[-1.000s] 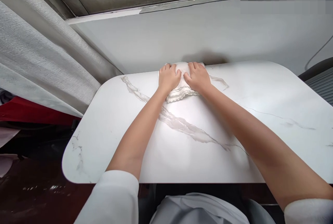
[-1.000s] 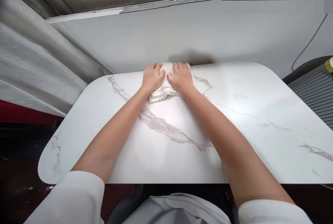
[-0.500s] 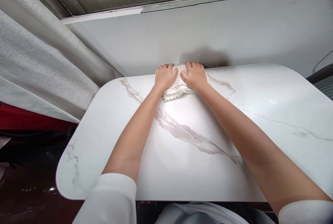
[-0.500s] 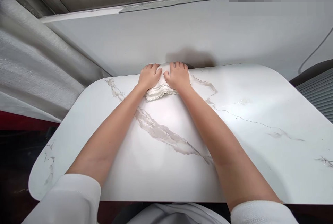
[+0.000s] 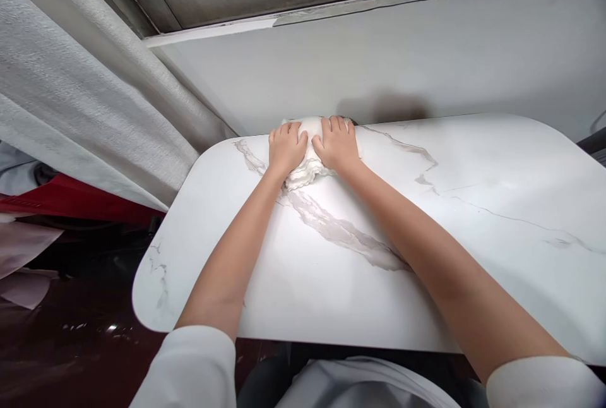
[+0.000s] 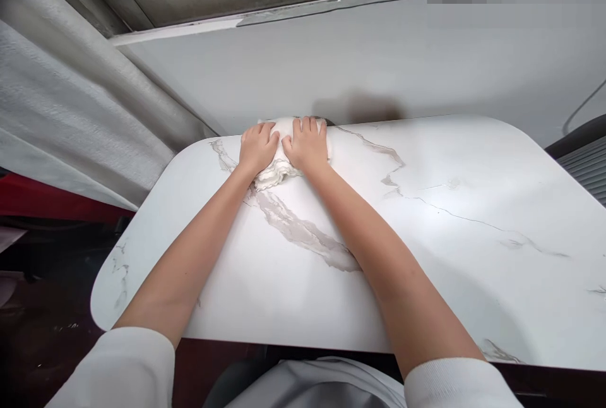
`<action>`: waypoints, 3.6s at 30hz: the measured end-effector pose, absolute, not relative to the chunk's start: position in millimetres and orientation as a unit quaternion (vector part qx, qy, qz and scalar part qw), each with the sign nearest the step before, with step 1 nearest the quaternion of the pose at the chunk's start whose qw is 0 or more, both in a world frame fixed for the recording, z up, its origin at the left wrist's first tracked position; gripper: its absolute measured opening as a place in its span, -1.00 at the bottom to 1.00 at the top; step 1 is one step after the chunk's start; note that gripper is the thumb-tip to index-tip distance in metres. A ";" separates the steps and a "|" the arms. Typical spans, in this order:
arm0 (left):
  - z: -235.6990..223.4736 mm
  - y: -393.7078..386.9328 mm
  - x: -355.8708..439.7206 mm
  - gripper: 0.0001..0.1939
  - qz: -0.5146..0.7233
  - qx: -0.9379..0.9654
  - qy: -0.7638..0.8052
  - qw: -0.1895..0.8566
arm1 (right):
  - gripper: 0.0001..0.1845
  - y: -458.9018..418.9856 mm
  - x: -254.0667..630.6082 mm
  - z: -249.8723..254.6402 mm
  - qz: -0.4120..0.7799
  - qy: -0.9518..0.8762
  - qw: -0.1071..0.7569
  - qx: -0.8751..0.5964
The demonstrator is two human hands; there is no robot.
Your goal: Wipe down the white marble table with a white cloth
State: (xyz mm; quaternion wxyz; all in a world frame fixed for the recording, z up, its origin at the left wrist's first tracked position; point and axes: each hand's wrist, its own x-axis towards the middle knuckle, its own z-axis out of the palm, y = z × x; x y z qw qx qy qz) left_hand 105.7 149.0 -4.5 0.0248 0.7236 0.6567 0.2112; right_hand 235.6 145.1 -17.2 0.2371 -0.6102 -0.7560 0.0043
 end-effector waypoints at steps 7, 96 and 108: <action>-4.6 103.0 103.0 -0.54 0.197 0.733 0.651 0.022 | -0.40 94.2 236.9 -14.9 0.027 -0.770 0.181 -0.611; -1.6 169.0 -107.0 -0.46 0.162 0.662 0.730 0.050 | -0.08 162.5 78.2 7.5 0.174 -0.843 0.071 -0.503; -5.8 119.0 -119.9 -0.47 0.192 0.733 0.653 -0.013 | -0.08 109.3 73.9 4.9 0.151 -0.873 0.092 -0.455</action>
